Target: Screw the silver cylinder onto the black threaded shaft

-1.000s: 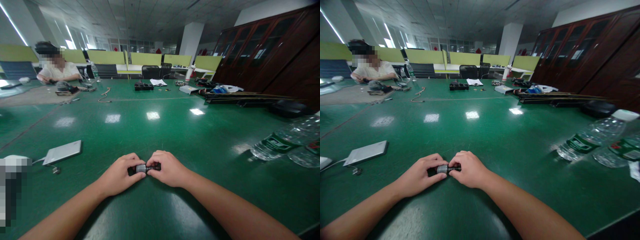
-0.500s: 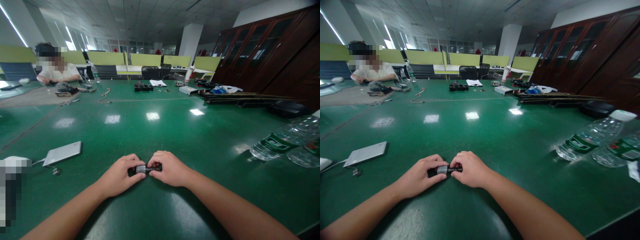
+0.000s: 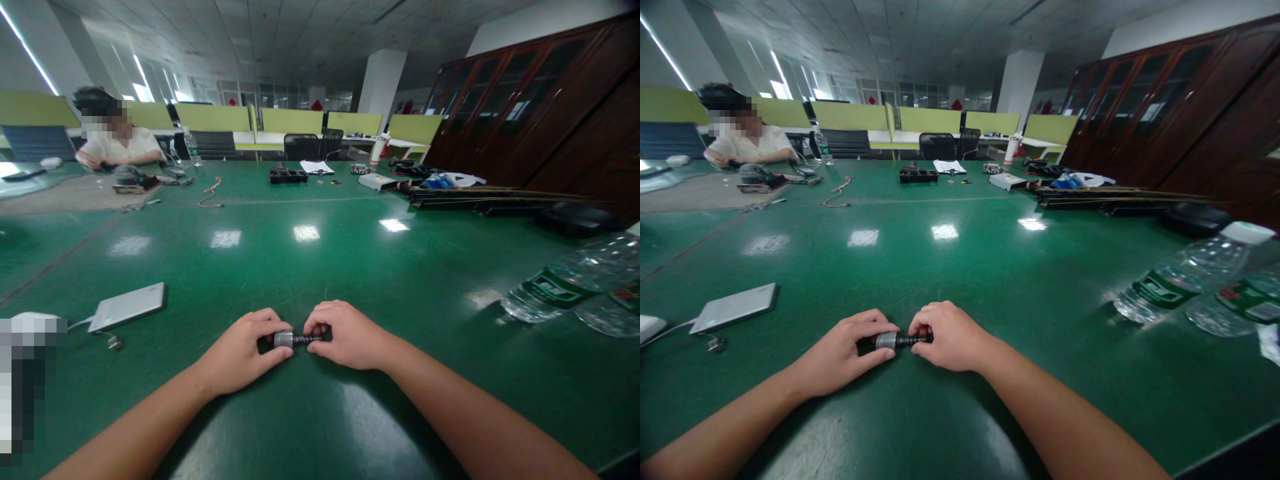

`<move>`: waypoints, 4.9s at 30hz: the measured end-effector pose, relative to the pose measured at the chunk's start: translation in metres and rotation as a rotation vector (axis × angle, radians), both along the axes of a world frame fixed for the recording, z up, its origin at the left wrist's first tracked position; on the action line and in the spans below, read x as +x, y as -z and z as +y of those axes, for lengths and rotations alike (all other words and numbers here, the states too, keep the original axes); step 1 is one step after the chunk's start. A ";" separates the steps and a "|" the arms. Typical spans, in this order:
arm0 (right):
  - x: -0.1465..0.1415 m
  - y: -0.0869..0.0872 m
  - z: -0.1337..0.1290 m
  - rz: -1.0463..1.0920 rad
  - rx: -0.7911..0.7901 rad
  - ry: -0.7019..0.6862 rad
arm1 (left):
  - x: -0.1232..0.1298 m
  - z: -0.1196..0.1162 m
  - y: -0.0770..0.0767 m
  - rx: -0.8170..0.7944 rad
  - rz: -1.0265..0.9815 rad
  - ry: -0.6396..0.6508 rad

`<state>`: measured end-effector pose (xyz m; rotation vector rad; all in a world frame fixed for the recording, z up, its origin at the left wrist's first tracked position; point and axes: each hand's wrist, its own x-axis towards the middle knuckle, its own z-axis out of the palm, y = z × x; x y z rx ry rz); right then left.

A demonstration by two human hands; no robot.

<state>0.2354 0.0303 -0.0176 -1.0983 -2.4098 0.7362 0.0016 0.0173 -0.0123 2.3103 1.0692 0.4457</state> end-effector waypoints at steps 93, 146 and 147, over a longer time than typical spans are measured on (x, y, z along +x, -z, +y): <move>-0.002 -0.003 -0.004 -0.053 0.002 0.000 | -0.004 0.001 0.004 0.012 -0.064 -0.003; -0.011 0.004 -0.005 0.024 0.033 0.096 | -0.003 0.002 0.007 0.021 -0.064 -0.032; -0.015 0.008 -0.007 0.032 0.057 0.073 | -0.003 0.002 0.008 0.027 -0.069 -0.039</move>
